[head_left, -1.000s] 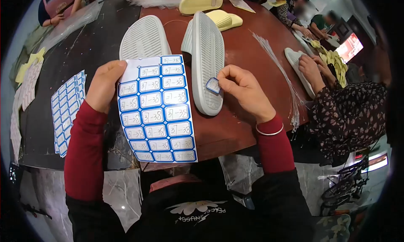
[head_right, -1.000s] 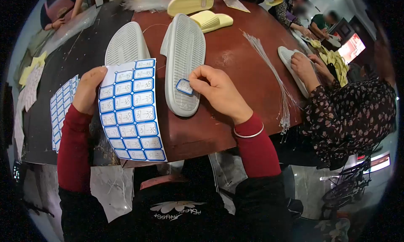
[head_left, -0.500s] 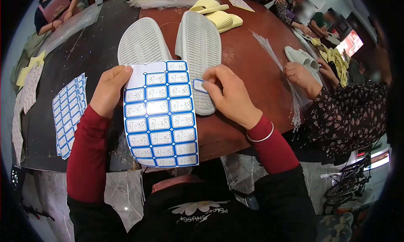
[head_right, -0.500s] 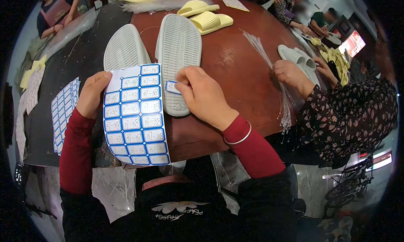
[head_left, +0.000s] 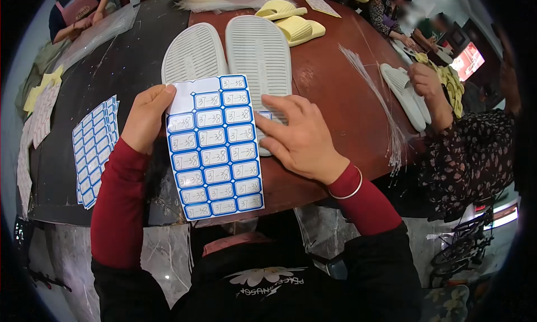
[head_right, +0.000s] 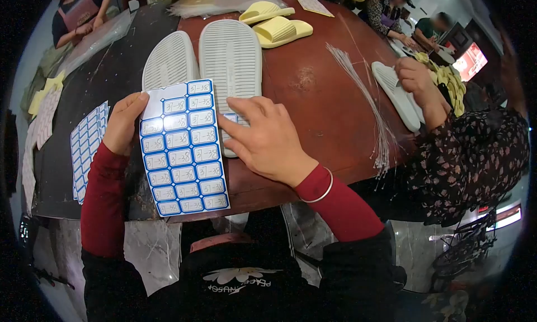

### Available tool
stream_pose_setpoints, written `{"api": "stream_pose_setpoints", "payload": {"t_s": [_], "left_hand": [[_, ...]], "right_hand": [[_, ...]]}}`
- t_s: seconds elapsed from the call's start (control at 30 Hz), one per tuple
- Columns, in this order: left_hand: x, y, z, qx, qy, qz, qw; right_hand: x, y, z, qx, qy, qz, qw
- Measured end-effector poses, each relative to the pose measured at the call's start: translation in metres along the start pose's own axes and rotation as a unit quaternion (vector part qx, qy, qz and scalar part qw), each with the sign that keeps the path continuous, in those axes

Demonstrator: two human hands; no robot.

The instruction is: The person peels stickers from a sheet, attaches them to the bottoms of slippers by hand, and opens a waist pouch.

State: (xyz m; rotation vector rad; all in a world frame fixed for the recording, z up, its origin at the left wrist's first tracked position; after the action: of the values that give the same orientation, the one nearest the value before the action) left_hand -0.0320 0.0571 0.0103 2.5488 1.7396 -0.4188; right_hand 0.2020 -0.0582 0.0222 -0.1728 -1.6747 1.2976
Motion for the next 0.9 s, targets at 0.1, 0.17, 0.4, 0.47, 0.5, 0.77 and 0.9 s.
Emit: {"api": "stream_pose_setpoints", "payload": {"t_s": [0.1, 0.17, 0.4, 0.47, 0.5, 0.77, 0.9], "left_hand": [[-0.003, 0.001, -0.001, -0.077, 0.009, -0.053, 0.996], [0.003, -0.005, 0.004, -0.066, 0.019, -0.025, 0.997], [-0.006, -0.008, -0.009, -0.108, 0.056, -0.004, 0.993], [-0.013, -0.003, -0.019, -0.172, 0.083, 0.029, 0.981], [-0.013, -0.002, -0.018, -0.170, 0.086, 0.029, 0.981], [-0.007, -0.004, -0.004, -0.180, 0.122, 0.085, 0.972], [-0.007, -0.001, -0.003, -0.206, 0.103, 0.090, 0.969]], "right_hand": [[0.002, -0.002, 0.008, -0.051, -0.029, 0.039, 0.997], [0.004, -0.004, 0.009, -0.051, -0.041, 0.046, 0.997], [-0.008, -0.017, -0.027, 0.195, 0.134, -0.156, 0.959], [-0.003, -0.018, -0.031, 0.318, 0.201, -0.208, 0.903], [0.002, -0.014, -0.028, 0.343, 0.207, -0.193, 0.896], [0.016, 0.023, -0.011, 0.317, 0.149, -0.115, 0.930], [0.014, 0.038, -0.007, 0.265, 0.108, -0.088, 0.954]]}}
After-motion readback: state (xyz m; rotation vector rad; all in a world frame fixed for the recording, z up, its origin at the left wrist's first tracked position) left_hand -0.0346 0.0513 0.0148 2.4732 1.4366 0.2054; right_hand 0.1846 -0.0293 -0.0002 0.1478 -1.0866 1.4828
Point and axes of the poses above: each hand's wrist, its own x-axis towards the middle knuckle, its own y-axis out of the palm, z = x × y, the point moved 4 cm from there along x, towards the middle knuckle, and after that the axes turned 10 degrees about -y, right-handed, at the moved point
